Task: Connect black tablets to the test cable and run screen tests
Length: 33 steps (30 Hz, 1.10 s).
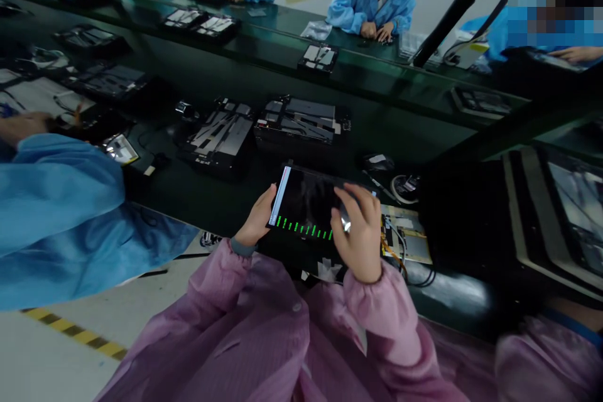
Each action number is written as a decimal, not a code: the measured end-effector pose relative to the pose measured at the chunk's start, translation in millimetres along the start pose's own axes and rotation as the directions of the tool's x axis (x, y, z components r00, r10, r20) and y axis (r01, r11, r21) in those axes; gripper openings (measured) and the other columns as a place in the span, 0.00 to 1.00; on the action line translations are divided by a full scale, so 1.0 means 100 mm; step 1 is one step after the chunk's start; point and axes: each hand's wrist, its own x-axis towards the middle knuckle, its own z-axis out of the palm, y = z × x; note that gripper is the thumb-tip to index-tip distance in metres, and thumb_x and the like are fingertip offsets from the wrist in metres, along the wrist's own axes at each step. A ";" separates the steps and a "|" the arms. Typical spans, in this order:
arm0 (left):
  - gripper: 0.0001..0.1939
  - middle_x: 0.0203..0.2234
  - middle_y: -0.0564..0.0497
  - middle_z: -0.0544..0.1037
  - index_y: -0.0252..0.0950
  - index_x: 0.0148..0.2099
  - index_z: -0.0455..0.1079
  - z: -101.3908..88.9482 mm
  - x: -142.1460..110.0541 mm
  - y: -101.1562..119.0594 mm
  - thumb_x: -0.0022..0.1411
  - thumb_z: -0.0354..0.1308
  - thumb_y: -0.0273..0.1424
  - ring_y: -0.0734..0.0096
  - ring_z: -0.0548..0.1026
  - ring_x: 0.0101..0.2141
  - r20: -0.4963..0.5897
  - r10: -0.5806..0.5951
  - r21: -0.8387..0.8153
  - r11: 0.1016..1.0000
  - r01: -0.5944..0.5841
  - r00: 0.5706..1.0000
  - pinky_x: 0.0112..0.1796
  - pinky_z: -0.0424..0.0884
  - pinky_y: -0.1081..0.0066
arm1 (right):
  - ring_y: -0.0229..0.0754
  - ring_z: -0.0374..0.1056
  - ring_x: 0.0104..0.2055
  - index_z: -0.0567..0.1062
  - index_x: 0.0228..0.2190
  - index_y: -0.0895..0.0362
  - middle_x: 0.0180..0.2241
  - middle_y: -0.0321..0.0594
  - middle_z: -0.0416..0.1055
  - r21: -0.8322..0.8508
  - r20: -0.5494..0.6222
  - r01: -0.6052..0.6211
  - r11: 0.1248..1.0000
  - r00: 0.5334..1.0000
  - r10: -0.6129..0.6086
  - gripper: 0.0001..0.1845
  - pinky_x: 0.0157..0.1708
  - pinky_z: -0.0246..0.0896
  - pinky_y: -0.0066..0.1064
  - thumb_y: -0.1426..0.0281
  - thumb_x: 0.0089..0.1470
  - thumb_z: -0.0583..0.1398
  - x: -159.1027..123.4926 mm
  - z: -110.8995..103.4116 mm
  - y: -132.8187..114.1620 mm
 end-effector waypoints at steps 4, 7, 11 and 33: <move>0.26 0.56 0.45 0.72 0.37 0.56 0.70 0.08 0.01 0.01 0.60 0.58 0.45 0.55 0.68 0.57 -0.031 -0.098 -0.096 0.991 0.094 0.995 0.54 0.66 0.62 | 0.50 0.65 0.51 0.73 0.49 0.58 0.47 0.48 0.72 -0.016 0.198 -0.006 1.000 0.980 0.009 0.17 0.51 0.61 0.44 0.68 0.60 0.54 0.69 0.22 0.07; 0.26 0.51 0.47 0.76 0.39 0.56 0.70 0.11 0.01 0.03 0.56 0.63 0.38 0.56 0.73 0.51 0.055 -0.076 -0.178 0.980 0.085 0.996 0.50 0.69 0.63 | 0.46 0.68 0.46 0.73 0.47 0.60 0.42 0.45 0.75 -0.019 0.453 0.022 1.000 0.891 -0.011 0.15 0.48 0.61 0.38 0.67 0.61 0.56 1.12 0.49 0.05; 0.27 0.48 0.48 0.78 0.38 0.56 0.70 0.13 0.01 0.02 0.54 0.65 0.35 0.58 0.75 0.49 0.123 -0.010 -0.219 0.975 0.037 0.992 0.50 0.69 0.64 | 0.41 0.69 0.41 0.76 0.38 0.57 0.39 0.40 0.75 -0.010 0.676 0.155 0.988 0.729 -0.107 0.08 0.40 0.60 0.31 0.69 0.60 0.58 1.41 0.66 -0.03; 0.37 0.51 0.45 0.77 0.40 0.61 0.66 0.06 -0.05 0.04 0.62 0.41 0.59 0.55 0.73 0.52 0.125 -0.085 -0.152 0.983 0.103 0.989 0.50 0.70 0.62 | 0.42 0.64 0.40 0.68 0.36 0.55 0.35 0.40 0.70 0.302 0.358 -0.066 0.951 0.932 -0.049 0.08 0.40 0.63 0.34 0.80 0.59 0.54 -0.93 -0.57 -0.16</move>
